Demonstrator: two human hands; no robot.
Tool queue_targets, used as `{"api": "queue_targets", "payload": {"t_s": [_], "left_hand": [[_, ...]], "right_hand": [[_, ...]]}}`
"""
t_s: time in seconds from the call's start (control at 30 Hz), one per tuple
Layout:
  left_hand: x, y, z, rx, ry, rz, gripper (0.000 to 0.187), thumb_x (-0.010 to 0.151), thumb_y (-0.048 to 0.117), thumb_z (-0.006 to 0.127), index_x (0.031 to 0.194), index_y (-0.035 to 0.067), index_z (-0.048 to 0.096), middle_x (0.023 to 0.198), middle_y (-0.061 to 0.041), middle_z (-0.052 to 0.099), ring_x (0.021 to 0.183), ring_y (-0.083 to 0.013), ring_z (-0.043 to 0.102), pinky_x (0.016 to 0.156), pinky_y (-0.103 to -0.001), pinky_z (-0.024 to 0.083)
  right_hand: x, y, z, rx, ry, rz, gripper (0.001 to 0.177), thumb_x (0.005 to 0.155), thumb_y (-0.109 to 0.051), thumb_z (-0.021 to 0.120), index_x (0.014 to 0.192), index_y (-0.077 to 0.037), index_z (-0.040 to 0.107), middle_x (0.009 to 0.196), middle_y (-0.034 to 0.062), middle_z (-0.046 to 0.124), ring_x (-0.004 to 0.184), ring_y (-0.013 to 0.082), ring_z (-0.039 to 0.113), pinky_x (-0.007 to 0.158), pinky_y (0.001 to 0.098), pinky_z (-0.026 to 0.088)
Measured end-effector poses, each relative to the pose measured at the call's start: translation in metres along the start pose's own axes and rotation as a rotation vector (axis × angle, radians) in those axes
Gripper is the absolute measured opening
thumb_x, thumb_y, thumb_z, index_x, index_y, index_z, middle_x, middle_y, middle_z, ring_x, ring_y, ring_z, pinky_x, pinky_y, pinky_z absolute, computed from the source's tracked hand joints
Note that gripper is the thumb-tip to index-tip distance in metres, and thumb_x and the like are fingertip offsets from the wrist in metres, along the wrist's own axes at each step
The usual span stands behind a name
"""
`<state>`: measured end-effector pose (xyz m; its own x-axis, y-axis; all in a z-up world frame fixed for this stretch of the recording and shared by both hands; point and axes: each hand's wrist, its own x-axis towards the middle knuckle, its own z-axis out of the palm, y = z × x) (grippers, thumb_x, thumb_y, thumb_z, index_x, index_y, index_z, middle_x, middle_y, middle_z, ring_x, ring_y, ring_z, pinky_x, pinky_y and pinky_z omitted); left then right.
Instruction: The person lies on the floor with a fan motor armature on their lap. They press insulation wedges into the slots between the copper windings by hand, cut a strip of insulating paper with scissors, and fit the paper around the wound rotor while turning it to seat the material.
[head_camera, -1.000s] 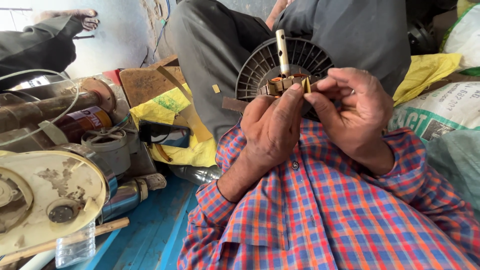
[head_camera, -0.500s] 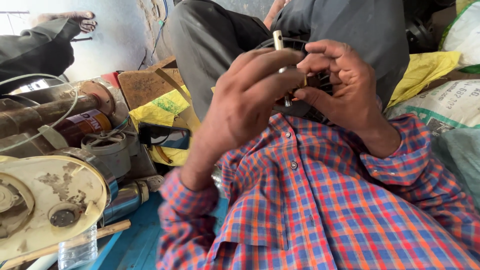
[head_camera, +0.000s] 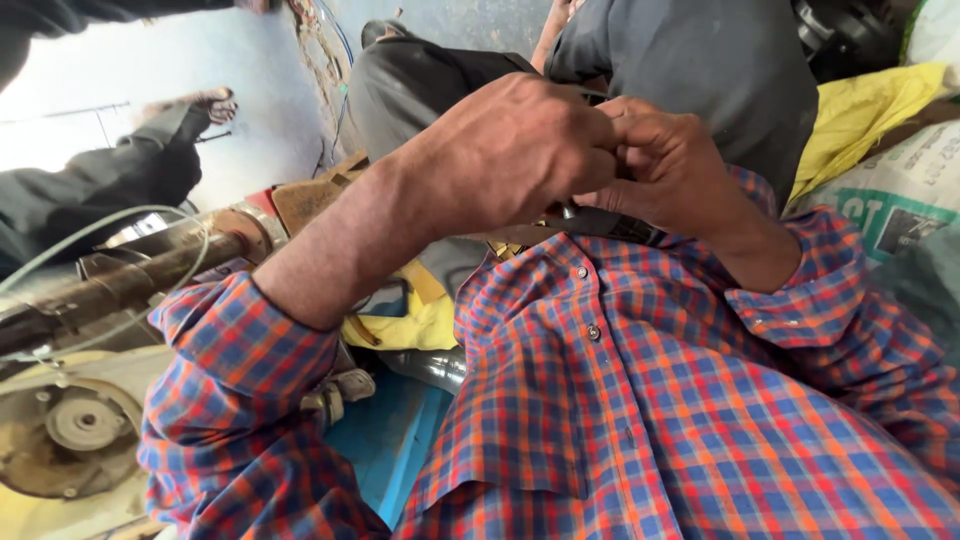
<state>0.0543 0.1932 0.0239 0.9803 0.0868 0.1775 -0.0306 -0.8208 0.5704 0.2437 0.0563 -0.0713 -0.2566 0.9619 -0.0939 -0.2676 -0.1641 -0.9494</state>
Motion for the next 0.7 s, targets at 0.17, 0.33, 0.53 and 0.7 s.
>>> {"api": "queue_targets", "payload": {"t_s": [0.17,0.33,0.53,0.7], "left_hand": [[-0.004,-0.003,0.004,-0.075,-0.035,-0.024,0.013,0.091,0.014,0.072,0.081,0.005,0.071,0.08,-0.008,0.067,0.08,-0.0256,0.071,0.067,-0.041,0.057],[0.002,-0.003,-0.002,-0.054,-0.034,-0.012,0.007,0.09,0.013,0.07,0.086,0.007,0.073,0.079,-0.007,0.066,0.079,-0.0257,0.071,0.068,-0.042,0.058],[0.018,0.001,-0.002,0.049,-0.202,-0.055,0.013,0.09,0.009,0.066,0.079,0.01,0.073,0.069,-0.009,0.065,0.063,-0.0239,0.069,0.055,-0.04,0.054],[0.025,0.015,-0.002,0.127,-0.383,-0.056,0.032,0.096,0.011,0.064,0.064,0.012,0.068,0.061,-0.007,0.065,0.059,-0.0178,0.069,0.049,-0.036,0.054]], "right_hand": [[-0.005,0.014,-0.004,0.118,-0.018,-0.001,0.037,0.09,0.009,0.081,0.123,0.003,0.066,0.137,0.0095,0.059,0.123,0.0155,0.064,0.103,0.029,0.059],[-0.004,0.016,-0.003,0.243,-0.041,-0.028,0.041,0.091,0.008,0.079,0.128,0.001,0.063,0.138,0.0069,0.06,0.129,0.0146,0.063,0.112,0.0301,0.058],[-0.002,0.008,-0.001,0.167,-0.025,-0.014,0.036,0.091,0.001,0.081,0.125,-0.001,0.067,0.13,0.0026,0.06,0.12,0.0095,0.063,0.103,0.025,0.058],[-0.007,0.026,-0.007,0.116,-0.028,-0.021,0.023,0.095,-0.008,0.08,0.116,-0.005,0.071,0.119,0.0006,0.062,0.097,0.0031,0.061,0.082,0.017,0.054]]}}
